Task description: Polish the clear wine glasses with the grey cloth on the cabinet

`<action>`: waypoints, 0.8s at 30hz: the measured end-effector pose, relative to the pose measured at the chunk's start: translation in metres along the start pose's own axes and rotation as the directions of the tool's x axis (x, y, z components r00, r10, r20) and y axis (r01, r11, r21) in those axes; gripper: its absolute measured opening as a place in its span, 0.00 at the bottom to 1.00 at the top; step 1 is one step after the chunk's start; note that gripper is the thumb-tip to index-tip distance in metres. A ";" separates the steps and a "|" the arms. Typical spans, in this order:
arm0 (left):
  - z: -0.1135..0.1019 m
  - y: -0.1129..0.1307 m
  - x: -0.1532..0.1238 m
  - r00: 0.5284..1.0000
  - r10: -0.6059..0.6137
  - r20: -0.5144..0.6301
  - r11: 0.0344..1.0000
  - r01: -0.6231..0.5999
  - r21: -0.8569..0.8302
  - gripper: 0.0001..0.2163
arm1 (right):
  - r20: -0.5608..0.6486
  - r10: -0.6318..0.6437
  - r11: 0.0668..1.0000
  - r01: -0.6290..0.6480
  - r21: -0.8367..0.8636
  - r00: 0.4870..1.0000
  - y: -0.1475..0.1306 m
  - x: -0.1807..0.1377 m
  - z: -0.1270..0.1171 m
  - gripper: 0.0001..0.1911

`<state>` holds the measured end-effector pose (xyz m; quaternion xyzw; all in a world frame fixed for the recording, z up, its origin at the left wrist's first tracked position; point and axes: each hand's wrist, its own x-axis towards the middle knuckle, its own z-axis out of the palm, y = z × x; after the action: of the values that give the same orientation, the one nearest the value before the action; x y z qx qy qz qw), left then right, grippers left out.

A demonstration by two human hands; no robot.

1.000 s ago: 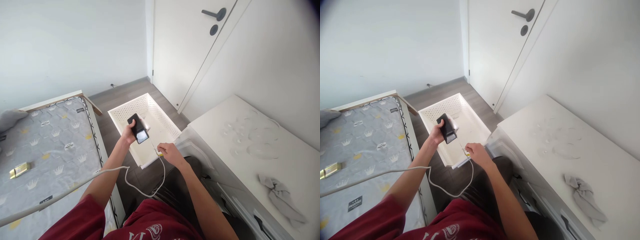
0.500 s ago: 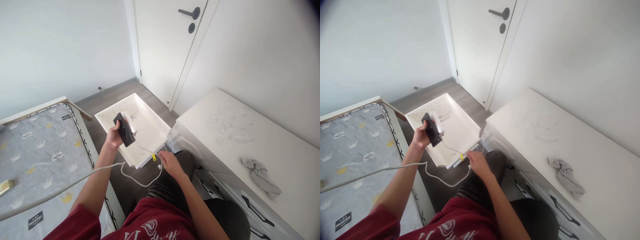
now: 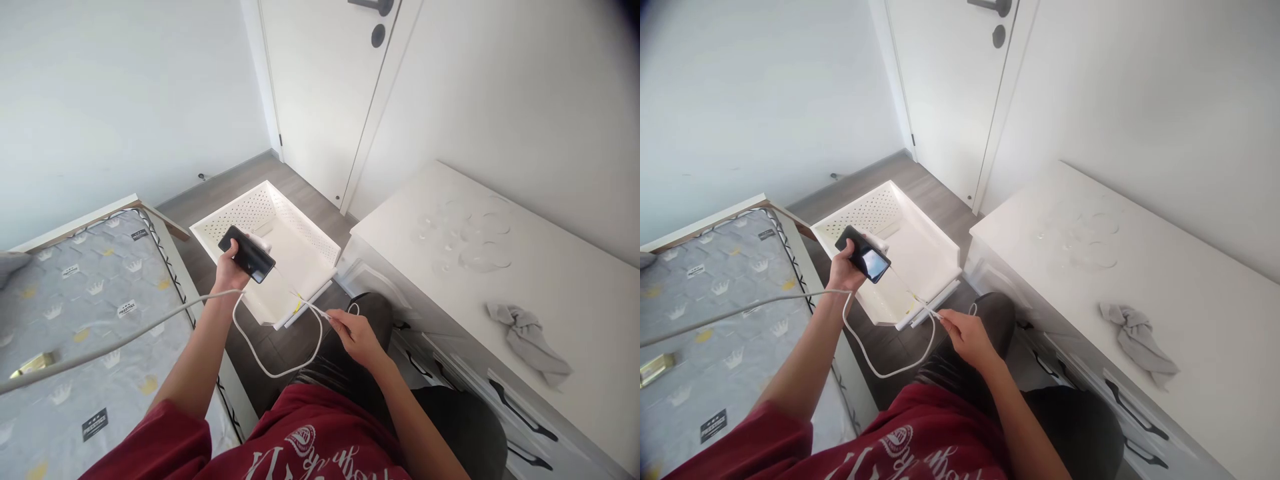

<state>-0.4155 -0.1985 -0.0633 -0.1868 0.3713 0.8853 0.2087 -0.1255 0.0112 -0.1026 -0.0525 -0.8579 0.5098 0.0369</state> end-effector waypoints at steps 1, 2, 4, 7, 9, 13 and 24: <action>0.002 -0.003 -0.003 1.000 -0.012 0.003 1.000 0.012 0.000 0.11 | -0.045 0.016 1.000 -0.018 -0.025 0.999 -0.002 0.002 0.000 0.15; 0.003 -0.005 -0.006 1.000 -0.022 0.017 1.000 0.022 -0.004 0.11 | -0.085 0.028 0.998 -0.032 -0.055 0.996 -0.004 0.006 0.001 0.14; 0.008 -0.009 -0.013 0.997 -0.048 0.063 0.999 0.049 -0.015 0.11 | -0.145 0.031 0.996 -0.043 -0.079 0.989 -0.006 0.015 0.001 0.13; 0.013 -0.013 -0.022 0.992 -0.076 0.100 0.997 0.076 0.004 0.11 | -0.175 -0.005 0.999 -0.004 -0.050 0.984 -0.009 0.026 -0.001 0.13; 0.015 -0.015 -0.024 0.991 -0.085 0.103 0.996 0.081 0.043 0.11 | -0.193 -0.063 0.996 0.049 -0.073 0.979 -0.013 0.029 -0.004 0.14; 0.014 -0.020 -0.018 0.988 -0.095 0.124 0.993 0.085 0.084 0.12 | -0.169 -0.157 0.980 0.132 -0.151 0.973 -0.024 0.031 -0.008 0.14; 0.012 -0.024 0.003 1.000 0.011 0.022 0.988 -0.014 0.153 0.09 | -0.480 -0.456 0.884 0.317 -0.344 0.750 -0.086 -0.039 -0.052 0.11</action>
<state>-0.4081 -0.1742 -0.0707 -0.1585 0.4370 0.8574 0.2209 -0.0855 0.0107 -0.0021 -0.0202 -0.8579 0.3461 0.3792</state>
